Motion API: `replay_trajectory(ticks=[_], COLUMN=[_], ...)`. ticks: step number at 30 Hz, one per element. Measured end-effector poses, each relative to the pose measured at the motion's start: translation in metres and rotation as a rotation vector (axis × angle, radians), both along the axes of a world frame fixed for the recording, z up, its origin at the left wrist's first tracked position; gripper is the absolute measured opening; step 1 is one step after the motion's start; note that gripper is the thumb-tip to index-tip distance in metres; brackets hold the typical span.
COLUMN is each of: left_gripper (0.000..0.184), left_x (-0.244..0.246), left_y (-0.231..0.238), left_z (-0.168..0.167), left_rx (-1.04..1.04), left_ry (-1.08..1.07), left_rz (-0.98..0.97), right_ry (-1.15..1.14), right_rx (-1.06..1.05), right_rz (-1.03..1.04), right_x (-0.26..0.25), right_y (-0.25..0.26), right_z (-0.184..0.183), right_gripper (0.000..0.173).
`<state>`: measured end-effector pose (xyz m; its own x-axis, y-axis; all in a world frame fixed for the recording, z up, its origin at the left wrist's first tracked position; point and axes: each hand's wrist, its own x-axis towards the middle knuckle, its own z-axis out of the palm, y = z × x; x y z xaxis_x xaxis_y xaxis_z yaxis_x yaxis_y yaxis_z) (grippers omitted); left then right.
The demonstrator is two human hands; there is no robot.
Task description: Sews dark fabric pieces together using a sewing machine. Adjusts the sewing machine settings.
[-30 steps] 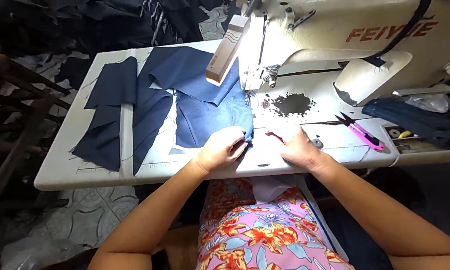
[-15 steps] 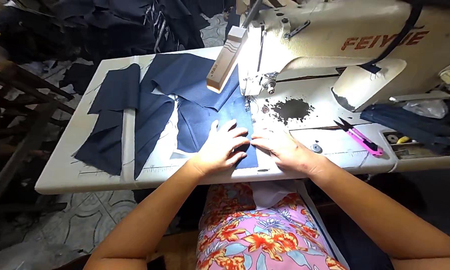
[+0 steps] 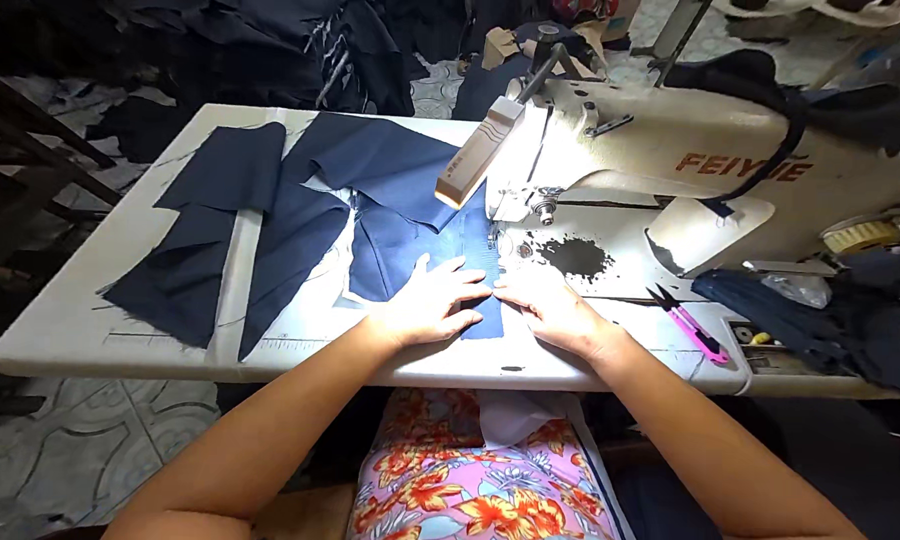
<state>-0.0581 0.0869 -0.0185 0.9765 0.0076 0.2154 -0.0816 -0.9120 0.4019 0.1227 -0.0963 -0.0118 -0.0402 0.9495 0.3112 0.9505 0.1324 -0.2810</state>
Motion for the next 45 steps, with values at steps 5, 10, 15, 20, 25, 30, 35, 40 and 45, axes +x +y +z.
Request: replay_trajectory(ticks=[5,10,15,20,25,30,35,40,45], left_gripper=[0.044,0.043,0.045,0.043,0.044,0.043,0.042,0.056,0.056], left_x=[0.017,0.033,0.054,0.077,0.085,0.078,0.037,-0.001,-0.009], left_y=[0.016,0.034,0.056,0.079,0.088,0.071,0.006,-0.042,-0.034], left_z=[0.002,0.006,0.011,0.014,0.014,0.022,0.012,-0.028,-0.039], left_rx=[-0.017,-0.026,-0.035,-0.040,-0.036,0.048,0.159,0.035,-0.048], left_ry=[0.047,0.057,0.103,0.112,0.062,0.136,-0.022,-0.137,-0.175], left_rz=[0.011,0.011,0.041,0.044,-0.003,0.127,0.155,0.132,0.130], right_ry=[0.015,-0.032,-0.086,-0.034,0.005,0.086,0.144,0.093,0.282], right_rx=[-0.032,-0.062,-0.070,0.029,0.081,-0.029,-0.066,0.013,0.377], right_rz=[-0.009,-0.068,-0.145,-0.291,-0.522,-0.645,-0.643,-0.664,-0.639], right_x=[0.015,0.019,0.012,-0.002,0.013,0.004,-0.007,-0.004,0.014], right_y=[0.016,0.027,0.024,-0.015,-0.082,-0.118,-0.113,-0.104,-0.124], right_z=[0.002,0.006,0.010,0.026,0.036,0.029,0.013,-0.003,0.011], right_gripper=[0.037,0.031,0.032,0.028,0.025,0.027,0.023,0.015,0.018])
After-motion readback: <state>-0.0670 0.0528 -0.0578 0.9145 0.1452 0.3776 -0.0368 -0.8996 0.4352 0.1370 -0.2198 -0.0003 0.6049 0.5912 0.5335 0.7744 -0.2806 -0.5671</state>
